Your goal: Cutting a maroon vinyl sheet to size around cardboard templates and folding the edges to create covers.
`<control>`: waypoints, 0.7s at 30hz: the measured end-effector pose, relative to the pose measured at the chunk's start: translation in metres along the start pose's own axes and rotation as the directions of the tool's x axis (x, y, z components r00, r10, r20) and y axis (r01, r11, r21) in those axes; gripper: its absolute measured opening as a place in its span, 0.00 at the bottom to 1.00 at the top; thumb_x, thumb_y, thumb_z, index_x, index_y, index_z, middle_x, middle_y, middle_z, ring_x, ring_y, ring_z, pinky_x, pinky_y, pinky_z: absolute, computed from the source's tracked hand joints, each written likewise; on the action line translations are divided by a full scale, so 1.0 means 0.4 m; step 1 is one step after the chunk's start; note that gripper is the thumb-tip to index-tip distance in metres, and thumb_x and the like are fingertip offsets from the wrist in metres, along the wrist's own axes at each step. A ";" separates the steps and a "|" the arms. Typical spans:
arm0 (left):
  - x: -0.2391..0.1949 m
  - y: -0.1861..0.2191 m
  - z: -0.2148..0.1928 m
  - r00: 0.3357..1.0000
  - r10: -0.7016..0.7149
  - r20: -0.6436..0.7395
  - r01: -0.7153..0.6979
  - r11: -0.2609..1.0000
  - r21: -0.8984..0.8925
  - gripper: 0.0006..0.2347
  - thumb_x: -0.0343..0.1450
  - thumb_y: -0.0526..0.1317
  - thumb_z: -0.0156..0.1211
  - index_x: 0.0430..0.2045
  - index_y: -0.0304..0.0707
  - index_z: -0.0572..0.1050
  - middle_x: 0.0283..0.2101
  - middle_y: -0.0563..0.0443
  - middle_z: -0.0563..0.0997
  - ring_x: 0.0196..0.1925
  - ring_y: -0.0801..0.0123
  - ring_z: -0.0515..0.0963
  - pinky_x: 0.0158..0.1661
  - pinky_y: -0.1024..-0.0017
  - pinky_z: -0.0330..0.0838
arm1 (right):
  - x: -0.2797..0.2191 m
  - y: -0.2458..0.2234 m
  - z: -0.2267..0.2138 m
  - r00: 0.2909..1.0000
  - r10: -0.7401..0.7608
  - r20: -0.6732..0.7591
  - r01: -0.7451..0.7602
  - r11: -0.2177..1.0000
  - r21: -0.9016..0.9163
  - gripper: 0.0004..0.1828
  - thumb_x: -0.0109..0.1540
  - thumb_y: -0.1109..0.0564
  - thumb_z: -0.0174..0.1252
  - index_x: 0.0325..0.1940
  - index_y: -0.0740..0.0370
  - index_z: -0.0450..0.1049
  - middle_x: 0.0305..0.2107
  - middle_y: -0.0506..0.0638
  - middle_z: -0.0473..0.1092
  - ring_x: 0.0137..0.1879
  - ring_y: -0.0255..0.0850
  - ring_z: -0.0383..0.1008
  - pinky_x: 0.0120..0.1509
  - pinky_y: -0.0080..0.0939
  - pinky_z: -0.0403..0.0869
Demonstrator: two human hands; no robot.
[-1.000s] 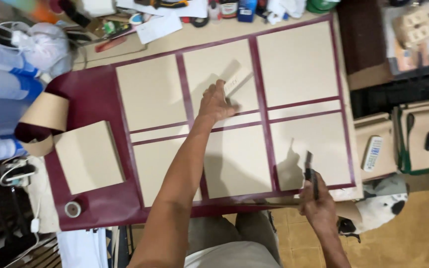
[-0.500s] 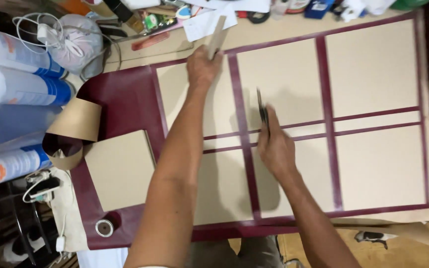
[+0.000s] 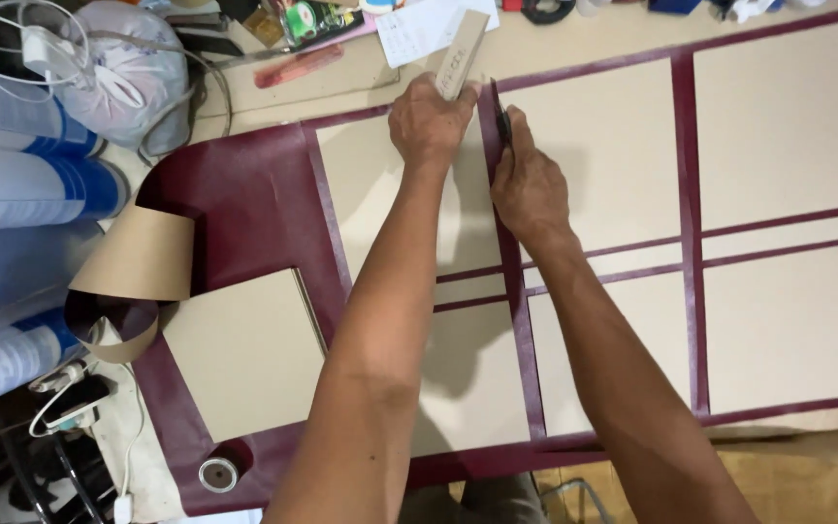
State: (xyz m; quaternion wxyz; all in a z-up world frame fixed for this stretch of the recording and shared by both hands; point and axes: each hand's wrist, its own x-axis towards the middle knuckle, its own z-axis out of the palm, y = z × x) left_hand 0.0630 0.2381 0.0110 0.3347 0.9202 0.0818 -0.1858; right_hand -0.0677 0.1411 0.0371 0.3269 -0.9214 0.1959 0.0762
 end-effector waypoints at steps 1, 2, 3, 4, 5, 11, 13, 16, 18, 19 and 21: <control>-0.011 -0.001 0.000 1.000 -0.004 0.008 0.004 1.000 0.003 0.19 0.65 0.59 0.60 0.35 0.45 0.80 0.39 0.49 0.86 0.45 0.52 0.84 0.42 0.60 0.81 | -0.012 -0.007 -0.005 1.000 0.008 0.005 -0.008 1.000 -0.001 0.29 0.71 0.55 0.35 0.78 0.52 0.49 0.32 0.65 0.75 0.34 0.67 0.73 0.40 0.67 0.69; -0.012 0.005 -0.006 1.000 -0.016 0.017 0.016 1.000 -0.014 0.19 0.66 0.58 0.61 0.37 0.45 0.79 0.39 0.50 0.86 0.46 0.53 0.85 0.41 0.62 0.83 | -0.011 -0.018 -0.014 0.999 0.033 0.028 -0.033 0.999 -0.006 0.29 0.71 0.55 0.35 0.78 0.53 0.49 0.32 0.65 0.75 0.35 0.66 0.73 0.41 0.65 0.69; -0.013 0.012 -0.014 0.999 -0.027 0.026 0.028 0.999 -0.031 0.19 0.67 0.58 0.62 0.38 0.44 0.79 0.40 0.50 0.86 0.46 0.54 0.85 0.40 0.64 0.85 | -0.011 -0.030 -0.024 0.997 0.057 0.050 -0.057 0.998 -0.011 0.30 0.70 0.56 0.35 0.79 0.53 0.49 0.32 0.64 0.75 0.36 0.65 0.73 0.41 0.64 0.69; -0.009 0.014 -0.016 0.999 -0.028 0.021 0.029 0.999 -0.033 0.19 0.67 0.58 0.62 0.38 0.44 0.79 0.40 0.50 0.86 0.46 0.54 0.85 0.40 0.64 0.85 | -0.007 -0.035 -0.026 0.997 0.052 0.050 -0.052 0.999 -0.011 0.30 0.70 0.56 0.35 0.79 0.53 0.49 0.32 0.64 0.75 0.36 0.65 0.73 0.41 0.64 0.69; -0.005 0.016 -0.016 0.999 -0.031 0.010 0.031 0.999 -0.022 0.19 0.65 0.59 0.61 0.37 0.45 0.80 0.39 0.50 0.86 0.46 0.53 0.84 0.42 0.62 0.82 | -0.004 -0.039 -0.029 0.997 0.054 0.059 -0.053 0.999 -0.010 0.30 0.70 0.56 0.35 0.79 0.53 0.49 0.34 0.65 0.75 0.39 0.66 0.73 0.44 0.64 0.70; -0.008 0.011 -0.015 0.998 -0.052 0.019 0.052 0.999 -0.005 0.24 0.62 0.61 0.59 0.41 0.44 0.80 0.43 0.47 0.85 0.51 0.50 0.81 0.47 0.59 0.78 | -0.002 -0.024 -0.007 0.996 0.064 0.056 -0.063 0.998 -0.030 0.30 0.70 0.56 0.37 0.79 0.52 0.49 0.36 0.64 0.76 0.43 0.65 0.74 0.49 0.62 0.70; -0.006 0.011 -0.014 0.999 -0.048 0.019 0.048 0.999 -0.007 0.24 0.62 0.61 0.59 0.42 0.44 0.79 0.44 0.47 0.85 0.51 0.49 0.80 0.47 0.58 0.78 | 0.000 -0.021 -0.002 0.995 0.076 0.061 -0.073 0.997 -0.038 0.31 0.70 0.56 0.37 0.79 0.51 0.49 0.36 0.63 0.76 0.44 0.65 0.74 0.50 0.61 0.70; -0.006 0.017 -0.021 0.998 -0.058 0.035 0.057 0.998 0.024 0.23 0.62 0.61 0.57 0.39 0.45 0.79 0.42 0.48 0.85 0.52 0.51 0.79 0.48 0.60 0.76 | 0.002 -0.038 -0.007 0.998 0.049 0.042 -0.047 0.998 -0.036 0.31 0.69 0.57 0.37 0.79 0.53 0.49 0.34 0.64 0.75 0.41 0.67 0.73 0.47 0.64 0.70; -0.011 0.022 -0.029 0.995 -0.082 0.053 0.081 0.996 0.022 0.22 0.61 0.61 0.58 0.37 0.44 0.79 0.41 0.49 0.85 0.50 0.51 0.80 0.45 0.60 0.77 | -0.002 -0.090 -0.039 0.972 0.171 0.160 -0.153 0.981 -0.118 0.34 0.66 0.61 0.34 0.78 0.49 0.45 0.31 0.64 0.75 0.37 0.68 0.73 0.41 0.66 0.68; -0.008 0.022 -0.030 0.995 -0.085 0.055 0.084 0.996 0.024 0.22 0.61 0.61 0.58 0.37 0.44 0.79 0.41 0.49 0.85 0.50 0.51 0.80 0.45 0.60 0.77 | 0.000 -0.111 -0.051 0.971 0.173 0.163 -0.155 0.981 -0.119 0.34 0.66 0.61 0.34 0.78 0.49 0.45 0.31 0.64 0.75 0.37 0.68 0.73 0.41 0.66 0.68; -0.006 0.026 -0.028 0.993 -0.103 0.056 0.102 0.994 0.034 0.23 0.62 0.62 0.59 0.38 0.46 0.79 0.42 0.49 0.85 0.50 0.53 0.81 0.46 0.62 0.78 | 0.001 -0.149 -0.077 0.930 0.303 0.208 -0.273 0.948 -0.162 0.36 0.66 0.59 0.33 0.79 0.42 0.43 0.35 0.65 0.75 0.40 0.69 0.73 0.40 0.69 0.70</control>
